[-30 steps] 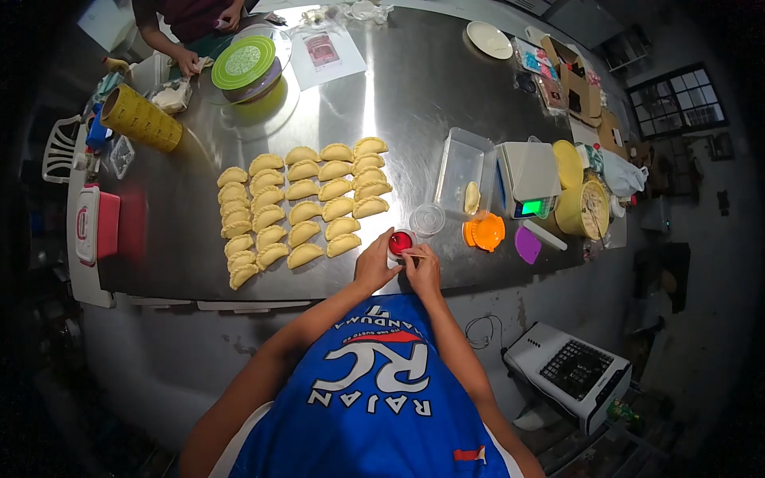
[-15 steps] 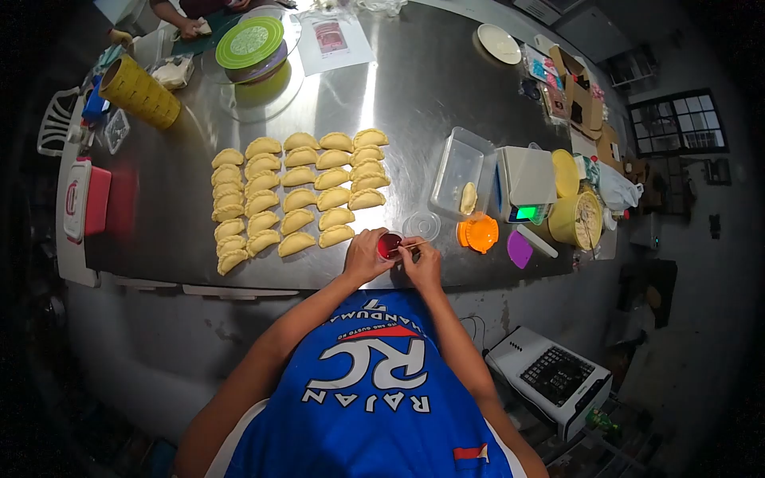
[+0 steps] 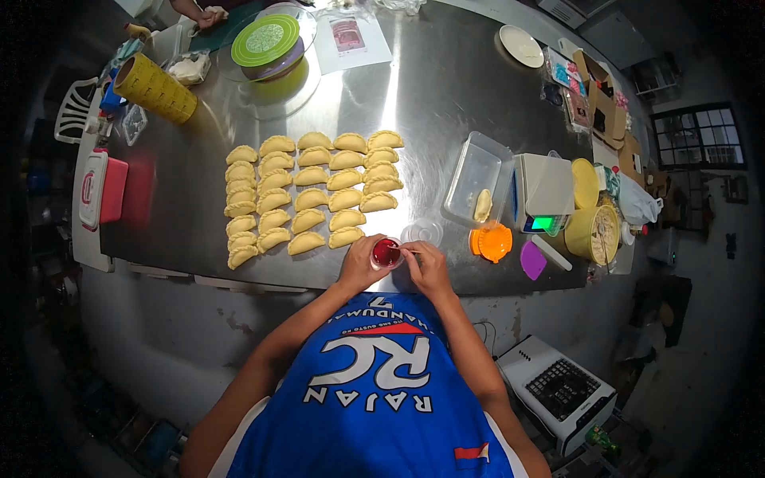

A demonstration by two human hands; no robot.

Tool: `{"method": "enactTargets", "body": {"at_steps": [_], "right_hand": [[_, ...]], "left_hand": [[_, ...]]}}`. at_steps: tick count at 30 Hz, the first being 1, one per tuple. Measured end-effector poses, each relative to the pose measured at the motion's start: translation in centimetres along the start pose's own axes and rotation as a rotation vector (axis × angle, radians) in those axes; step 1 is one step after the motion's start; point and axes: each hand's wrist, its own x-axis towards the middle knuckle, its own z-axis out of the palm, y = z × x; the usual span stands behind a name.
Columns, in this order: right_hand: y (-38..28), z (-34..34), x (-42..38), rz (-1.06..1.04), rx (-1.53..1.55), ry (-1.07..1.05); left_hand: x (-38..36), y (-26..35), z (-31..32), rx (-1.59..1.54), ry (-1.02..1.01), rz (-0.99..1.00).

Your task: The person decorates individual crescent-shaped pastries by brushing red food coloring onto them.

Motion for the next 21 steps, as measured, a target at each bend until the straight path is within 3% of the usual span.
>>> {"method": "enactTargets", "body": {"at_steps": [4,8,17,21], "right_hand": [[0.7,-0.1,0.1,-0.001,0.012,0.09],[1.0,0.1,0.6,0.144,0.098,0.218],[2.8,-0.4,3.4,0.212,0.313,0.348],[2.9,0.1,5.4,0.193,0.234,0.344]], "left_hand": [[0.8,0.1,0.8,0.003,0.079,-0.146],[2.4,0.0,0.8,0.048,0.105,-0.083],[3.3,-0.8,1.2,0.08,0.063,-0.128],[3.2,-1.0,1.2,0.075,0.041,-0.113]]}}
